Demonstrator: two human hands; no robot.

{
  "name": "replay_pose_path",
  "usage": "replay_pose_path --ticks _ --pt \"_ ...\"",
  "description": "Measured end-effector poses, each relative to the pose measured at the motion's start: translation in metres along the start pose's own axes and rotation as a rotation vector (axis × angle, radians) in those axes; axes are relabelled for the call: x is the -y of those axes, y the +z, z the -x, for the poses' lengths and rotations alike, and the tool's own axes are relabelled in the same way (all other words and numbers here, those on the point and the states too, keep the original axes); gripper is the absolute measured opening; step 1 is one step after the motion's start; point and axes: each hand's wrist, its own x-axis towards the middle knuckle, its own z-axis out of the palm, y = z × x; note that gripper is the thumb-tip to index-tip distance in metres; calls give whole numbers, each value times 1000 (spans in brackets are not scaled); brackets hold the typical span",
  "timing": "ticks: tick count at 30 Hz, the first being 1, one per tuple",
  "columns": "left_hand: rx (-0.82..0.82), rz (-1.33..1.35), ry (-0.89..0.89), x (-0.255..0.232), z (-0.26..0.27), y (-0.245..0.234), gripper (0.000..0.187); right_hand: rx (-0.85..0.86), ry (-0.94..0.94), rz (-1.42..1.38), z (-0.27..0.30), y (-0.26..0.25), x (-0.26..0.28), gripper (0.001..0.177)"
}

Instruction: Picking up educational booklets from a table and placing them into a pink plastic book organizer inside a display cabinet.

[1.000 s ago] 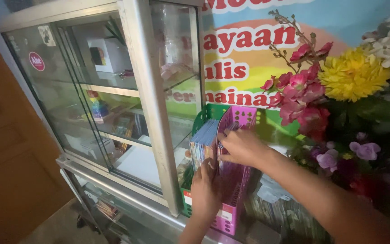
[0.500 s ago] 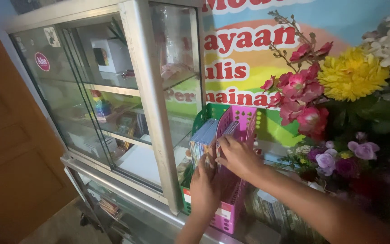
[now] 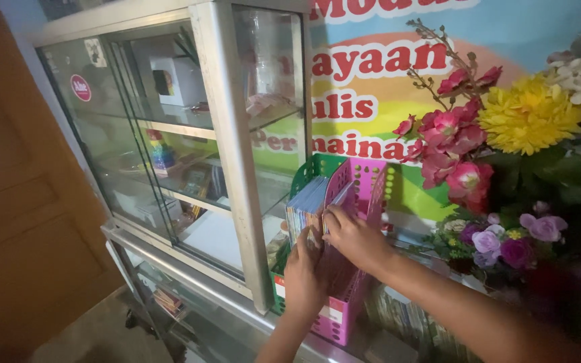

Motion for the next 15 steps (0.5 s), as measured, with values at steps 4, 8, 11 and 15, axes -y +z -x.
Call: replay_pose_path --ticks 4,8,11,15 --pt "-53 -95 149 10 0 4 71 -32 108 -104 -7 -12 2 48" --pt "-13 4 72 13 0 3 59 -164 138 -217 -21 -53 3 50" --pt "-60 34 66 12 -10 -7 64 -287 261 -388 -38 -78 4 38" --pt "-127 181 -192 -19 -6 -37 43 -396 517 -979 -43 -115 10 24"
